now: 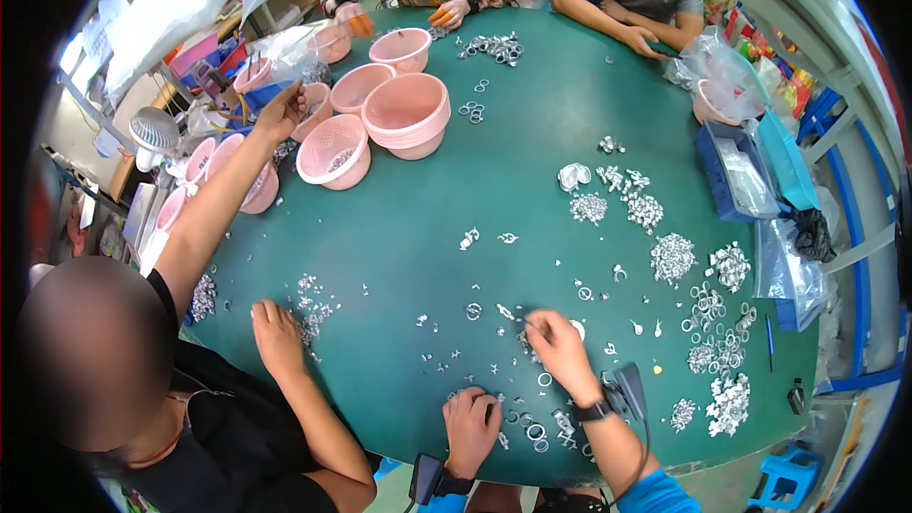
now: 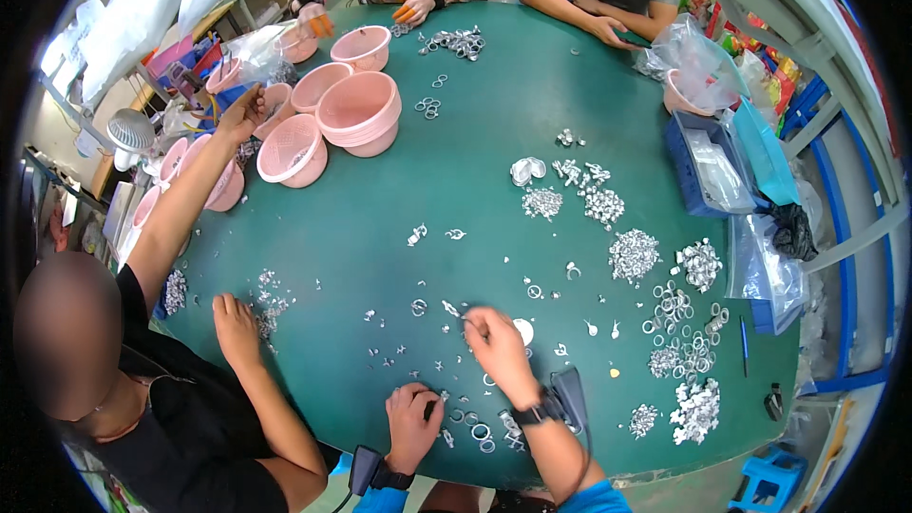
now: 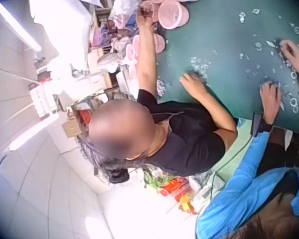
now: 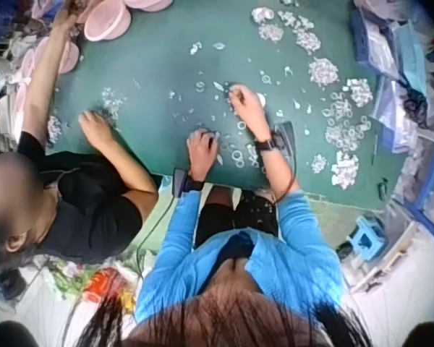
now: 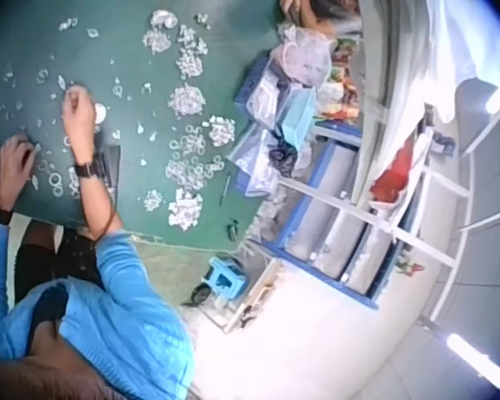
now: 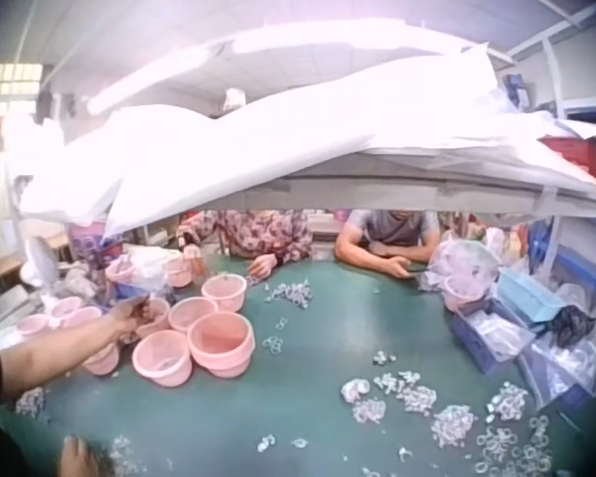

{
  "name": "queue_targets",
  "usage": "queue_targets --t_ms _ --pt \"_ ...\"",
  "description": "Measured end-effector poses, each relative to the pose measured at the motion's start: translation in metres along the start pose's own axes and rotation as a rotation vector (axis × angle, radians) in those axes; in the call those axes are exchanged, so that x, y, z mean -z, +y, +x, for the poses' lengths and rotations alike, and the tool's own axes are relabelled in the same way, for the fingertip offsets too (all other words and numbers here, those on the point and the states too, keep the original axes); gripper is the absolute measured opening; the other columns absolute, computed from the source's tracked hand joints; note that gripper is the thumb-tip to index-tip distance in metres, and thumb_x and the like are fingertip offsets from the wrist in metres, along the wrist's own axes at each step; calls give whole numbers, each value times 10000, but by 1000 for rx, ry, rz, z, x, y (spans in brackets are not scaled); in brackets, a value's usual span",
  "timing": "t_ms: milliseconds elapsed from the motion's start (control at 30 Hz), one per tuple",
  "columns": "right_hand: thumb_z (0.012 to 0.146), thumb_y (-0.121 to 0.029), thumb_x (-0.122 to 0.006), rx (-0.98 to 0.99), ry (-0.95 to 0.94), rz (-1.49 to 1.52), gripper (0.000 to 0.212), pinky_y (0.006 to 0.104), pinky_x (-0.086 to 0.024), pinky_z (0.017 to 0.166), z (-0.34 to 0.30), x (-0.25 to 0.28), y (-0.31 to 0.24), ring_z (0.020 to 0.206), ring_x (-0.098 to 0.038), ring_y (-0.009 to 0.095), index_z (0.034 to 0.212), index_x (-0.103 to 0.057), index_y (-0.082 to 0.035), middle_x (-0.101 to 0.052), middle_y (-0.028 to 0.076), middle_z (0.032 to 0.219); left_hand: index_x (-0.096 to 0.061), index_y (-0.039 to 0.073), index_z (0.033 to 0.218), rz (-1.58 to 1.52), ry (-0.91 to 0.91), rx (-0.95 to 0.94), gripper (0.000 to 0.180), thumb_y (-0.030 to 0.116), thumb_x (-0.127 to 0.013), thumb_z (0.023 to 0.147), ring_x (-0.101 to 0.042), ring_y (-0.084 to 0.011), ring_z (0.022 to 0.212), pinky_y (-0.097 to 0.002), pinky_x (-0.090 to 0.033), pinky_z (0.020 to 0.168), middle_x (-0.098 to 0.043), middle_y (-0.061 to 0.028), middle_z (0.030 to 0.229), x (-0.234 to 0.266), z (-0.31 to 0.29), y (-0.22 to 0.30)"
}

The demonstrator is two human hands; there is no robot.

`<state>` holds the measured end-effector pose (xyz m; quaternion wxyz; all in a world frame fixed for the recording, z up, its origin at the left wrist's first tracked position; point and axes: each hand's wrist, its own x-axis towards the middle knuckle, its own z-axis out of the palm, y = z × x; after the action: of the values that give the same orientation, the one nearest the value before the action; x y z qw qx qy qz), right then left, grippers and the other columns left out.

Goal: Sorting various small metal hardware components into different pink plastic bowls on an assembly table.

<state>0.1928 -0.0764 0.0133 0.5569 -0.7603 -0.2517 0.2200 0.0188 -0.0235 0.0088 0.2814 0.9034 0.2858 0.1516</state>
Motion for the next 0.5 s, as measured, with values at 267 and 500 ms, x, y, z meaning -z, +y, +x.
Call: queue_targets --t_ms 267,500 --pt "678 -62 -574 252 -52 -550 136 369 -414 631 42 -26 6 749 -501 283 794 -503 -48 -520 106 749 -514 19 753 -57 364 259 82 -1 -518 673 -461 -281 703 -350 -361 645 -485 -113 723 16 -28 -46" --pt "768 -71 -549 -593 -293 499 188 220 -475 527 70 19 1 641 -574 136 934 -492 -4 -566 69 743 -514 12 777 62 329 379 95 27 -510 683 -461 -295 716 -369 -361 656 -489 -130 737 5 -41 -48"
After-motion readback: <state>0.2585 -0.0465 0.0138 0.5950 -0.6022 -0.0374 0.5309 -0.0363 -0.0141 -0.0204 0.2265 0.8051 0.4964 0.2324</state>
